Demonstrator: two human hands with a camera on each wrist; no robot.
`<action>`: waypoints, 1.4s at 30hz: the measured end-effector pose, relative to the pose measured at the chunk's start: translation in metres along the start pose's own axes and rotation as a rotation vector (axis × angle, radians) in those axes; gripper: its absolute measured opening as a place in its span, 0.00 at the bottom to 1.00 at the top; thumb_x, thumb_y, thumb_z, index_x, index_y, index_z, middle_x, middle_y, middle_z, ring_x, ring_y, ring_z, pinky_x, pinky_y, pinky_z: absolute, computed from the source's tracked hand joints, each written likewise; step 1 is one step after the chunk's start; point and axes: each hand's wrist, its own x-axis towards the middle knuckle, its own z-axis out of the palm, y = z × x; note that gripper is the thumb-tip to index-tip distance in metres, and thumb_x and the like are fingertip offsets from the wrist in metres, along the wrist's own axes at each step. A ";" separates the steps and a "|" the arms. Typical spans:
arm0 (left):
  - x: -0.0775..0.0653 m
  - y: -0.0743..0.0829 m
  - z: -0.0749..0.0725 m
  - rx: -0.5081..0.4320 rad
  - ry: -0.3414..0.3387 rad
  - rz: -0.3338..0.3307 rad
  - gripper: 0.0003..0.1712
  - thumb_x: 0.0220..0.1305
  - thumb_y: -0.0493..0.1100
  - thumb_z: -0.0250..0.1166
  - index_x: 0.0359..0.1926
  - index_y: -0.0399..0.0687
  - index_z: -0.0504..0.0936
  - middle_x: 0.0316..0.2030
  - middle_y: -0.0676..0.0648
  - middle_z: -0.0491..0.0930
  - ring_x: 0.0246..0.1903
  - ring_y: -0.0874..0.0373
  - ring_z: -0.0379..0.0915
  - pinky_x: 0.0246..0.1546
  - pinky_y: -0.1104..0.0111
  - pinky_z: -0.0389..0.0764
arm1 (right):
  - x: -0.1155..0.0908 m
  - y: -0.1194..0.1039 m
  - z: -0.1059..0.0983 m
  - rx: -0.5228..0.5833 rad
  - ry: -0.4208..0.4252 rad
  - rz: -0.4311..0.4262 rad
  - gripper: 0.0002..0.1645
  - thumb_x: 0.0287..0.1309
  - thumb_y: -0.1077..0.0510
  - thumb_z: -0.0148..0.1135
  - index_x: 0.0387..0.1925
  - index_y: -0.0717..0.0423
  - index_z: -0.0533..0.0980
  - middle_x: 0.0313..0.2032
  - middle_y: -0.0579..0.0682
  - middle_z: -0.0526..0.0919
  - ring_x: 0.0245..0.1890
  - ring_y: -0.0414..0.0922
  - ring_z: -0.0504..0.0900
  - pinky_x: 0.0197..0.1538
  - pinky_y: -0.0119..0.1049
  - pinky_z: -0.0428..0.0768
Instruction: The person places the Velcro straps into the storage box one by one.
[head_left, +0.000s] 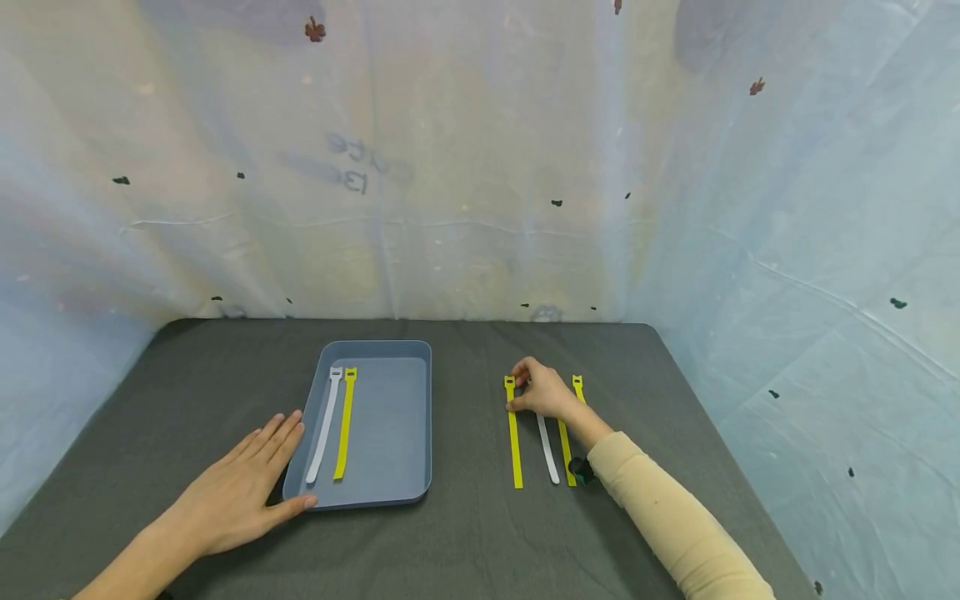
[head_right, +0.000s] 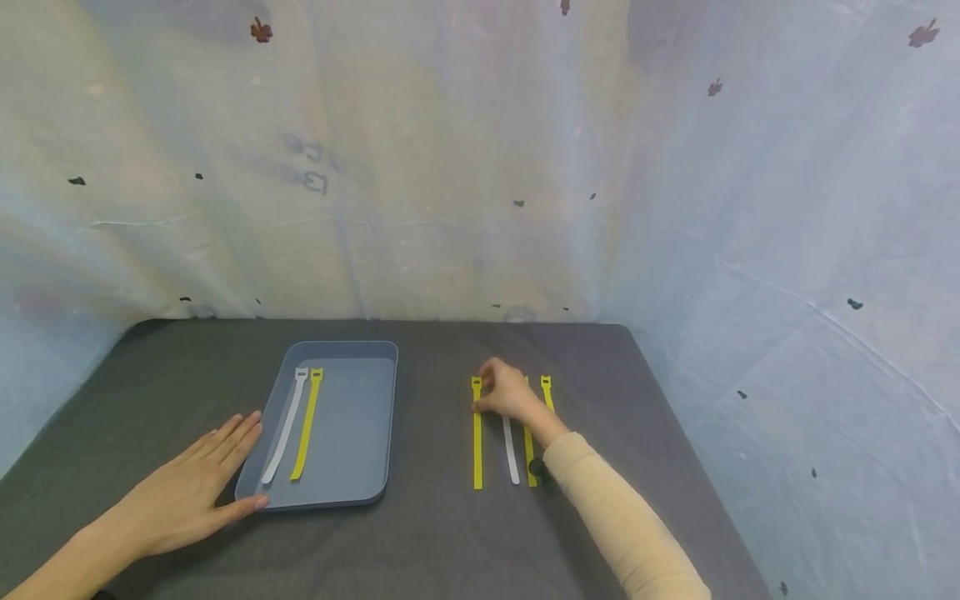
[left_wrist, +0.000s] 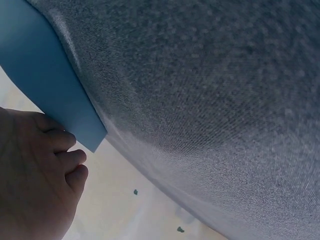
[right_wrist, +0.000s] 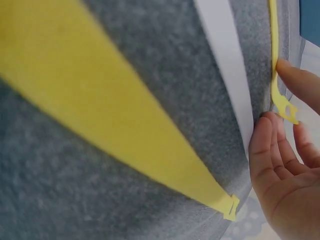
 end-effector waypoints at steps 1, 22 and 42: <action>0.000 0.000 0.000 0.001 0.000 0.000 0.60 0.67 0.77 0.57 0.80 0.34 0.57 0.80 0.35 0.54 0.78 0.36 0.51 0.82 0.57 0.40 | -0.001 0.000 0.000 0.007 0.004 0.000 0.33 0.51 0.61 0.83 0.55 0.57 0.74 0.45 0.51 0.80 0.37 0.45 0.78 0.40 0.40 0.79; 0.001 0.000 -0.001 0.002 0.002 0.012 0.60 0.67 0.76 0.57 0.80 0.33 0.57 0.79 0.34 0.55 0.78 0.36 0.52 0.73 0.75 0.17 | -0.009 -0.001 0.010 0.066 0.098 0.007 0.28 0.52 0.63 0.82 0.52 0.62 0.78 0.33 0.47 0.84 0.29 0.42 0.81 0.35 0.37 0.81; 0.000 0.001 0.000 0.000 0.002 0.011 0.60 0.68 0.76 0.57 0.79 0.34 0.57 0.80 0.34 0.54 0.78 0.36 0.51 0.77 0.71 0.21 | -0.019 -0.003 0.015 0.169 0.135 -0.035 0.07 0.63 0.65 0.71 0.42 0.60 0.83 0.31 0.49 0.86 0.28 0.41 0.84 0.46 0.51 0.86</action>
